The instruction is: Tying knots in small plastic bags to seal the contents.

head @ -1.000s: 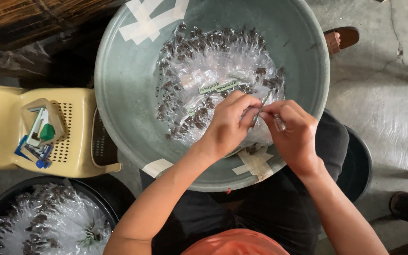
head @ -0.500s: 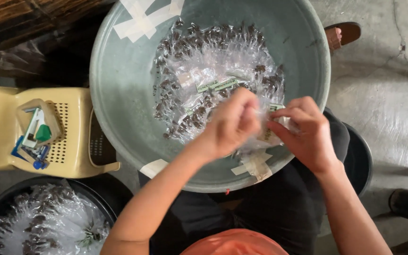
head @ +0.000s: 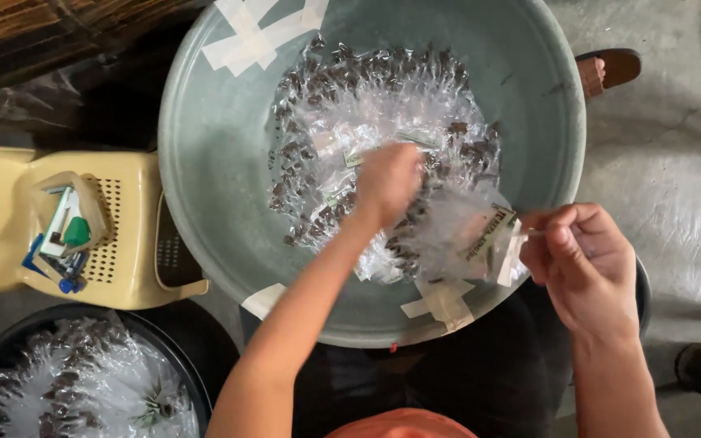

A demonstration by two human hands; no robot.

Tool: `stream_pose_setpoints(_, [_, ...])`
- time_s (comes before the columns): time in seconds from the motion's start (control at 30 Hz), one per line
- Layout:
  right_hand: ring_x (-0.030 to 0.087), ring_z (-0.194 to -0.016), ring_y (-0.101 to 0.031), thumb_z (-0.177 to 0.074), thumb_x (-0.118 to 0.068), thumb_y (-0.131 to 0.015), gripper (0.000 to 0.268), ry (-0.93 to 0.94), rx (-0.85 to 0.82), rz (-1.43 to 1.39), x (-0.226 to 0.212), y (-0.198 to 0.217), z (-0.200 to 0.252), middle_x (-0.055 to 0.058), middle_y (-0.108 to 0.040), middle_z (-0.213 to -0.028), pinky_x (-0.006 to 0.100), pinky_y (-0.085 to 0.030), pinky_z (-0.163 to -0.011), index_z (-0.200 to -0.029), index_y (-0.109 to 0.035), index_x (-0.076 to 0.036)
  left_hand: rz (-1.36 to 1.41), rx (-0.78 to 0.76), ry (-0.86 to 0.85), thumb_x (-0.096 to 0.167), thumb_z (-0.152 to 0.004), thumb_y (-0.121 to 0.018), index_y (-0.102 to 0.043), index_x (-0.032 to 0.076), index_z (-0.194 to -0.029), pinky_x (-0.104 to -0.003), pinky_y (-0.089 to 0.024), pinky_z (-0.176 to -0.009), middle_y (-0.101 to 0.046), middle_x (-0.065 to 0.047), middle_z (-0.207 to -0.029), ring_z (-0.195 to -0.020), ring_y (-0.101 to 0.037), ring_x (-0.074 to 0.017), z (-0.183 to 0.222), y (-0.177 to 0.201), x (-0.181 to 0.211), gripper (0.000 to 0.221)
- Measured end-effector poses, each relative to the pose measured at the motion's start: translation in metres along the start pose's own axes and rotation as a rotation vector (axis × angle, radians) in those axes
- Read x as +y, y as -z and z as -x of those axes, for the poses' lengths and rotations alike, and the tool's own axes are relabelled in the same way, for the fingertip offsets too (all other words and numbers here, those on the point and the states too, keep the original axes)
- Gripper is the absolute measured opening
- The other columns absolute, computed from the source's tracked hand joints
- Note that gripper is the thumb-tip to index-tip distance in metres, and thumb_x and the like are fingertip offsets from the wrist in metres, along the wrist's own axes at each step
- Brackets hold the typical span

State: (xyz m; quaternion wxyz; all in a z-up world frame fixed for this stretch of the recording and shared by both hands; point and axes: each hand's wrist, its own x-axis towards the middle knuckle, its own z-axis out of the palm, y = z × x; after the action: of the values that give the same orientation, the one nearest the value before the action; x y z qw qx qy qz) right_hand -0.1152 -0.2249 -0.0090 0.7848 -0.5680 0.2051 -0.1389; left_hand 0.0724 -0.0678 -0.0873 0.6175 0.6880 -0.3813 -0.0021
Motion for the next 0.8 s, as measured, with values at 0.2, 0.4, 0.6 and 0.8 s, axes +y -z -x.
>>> stream_pose_setpoints(0.2, [0.015, -0.060, -0.053, -0.093, -0.003, -0.072, 0.007, 0.033, 0.036, -0.005, 0.009, 0.006, 0.002, 0.014, -0.067, -0.083, 0.022, -0.044, -0.055, -0.098, -0.068, -0.001, -1.091, -0.411, 0.409, 0.001, -0.088, -0.071, -0.072, 0.009, -0.102, -0.044, -0.043, -0.087, -0.073, -0.006, -0.088, -0.081, -0.065, -0.0253, 0.048, 0.041, -0.153, 0.017])
stream_pose_setpoints(0.4, [0.016, -0.060, -0.054, -0.096, 0.003, -0.066, 0.005, 0.012, -0.030, 0.107, 0.009, -0.002, 0.002, 0.019, -0.073, -0.092, 0.024, -0.046, -0.056, -0.099, -0.070, 0.000, -1.135, -0.575, 0.618, 0.011, -0.099, -0.063, -0.066, 0.006, -0.120, -0.045, -0.041, -0.099, -0.070, -0.009, -0.096, -0.088, -0.063, -0.0234, 0.017, 0.046, -0.125, 0.021])
stream_pose_setpoints(0.6, [0.015, -0.062, -0.063, -0.088, 0.009, -0.076, 0.014, 0.014, 0.104, 0.451, 0.001, -0.034, -0.007, 0.015, -0.075, -0.089, 0.024, -0.055, -0.062, -0.100, -0.072, 0.002, -0.771, -0.044, 0.438, 0.008, -0.102, -0.055, -0.057, 0.011, -0.086, -0.037, -0.046, -0.078, -0.058, -0.001, -0.076, -0.067, -0.053, -0.0154, 0.015, 0.041, -0.088, 0.017])
stream_pose_setpoints(0.8, [0.016, -0.064, -0.060, -0.091, 0.004, -0.080, 0.013, 0.334, -0.035, 0.651, 0.022, -0.055, -0.023, 0.007, -0.068, -0.084, 0.032, -0.054, -0.071, -0.097, -0.075, -0.006, -0.021, -0.122, 0.556, 0.016, -0.092, -0.064, -0.074, 0.017, -0.107, -0.032, -0.055, -0.082, -0.074, -0.005, -0.089, -0.091, -0.073, -0.0207, 0.030, 0.049, 0.008, 0.018])
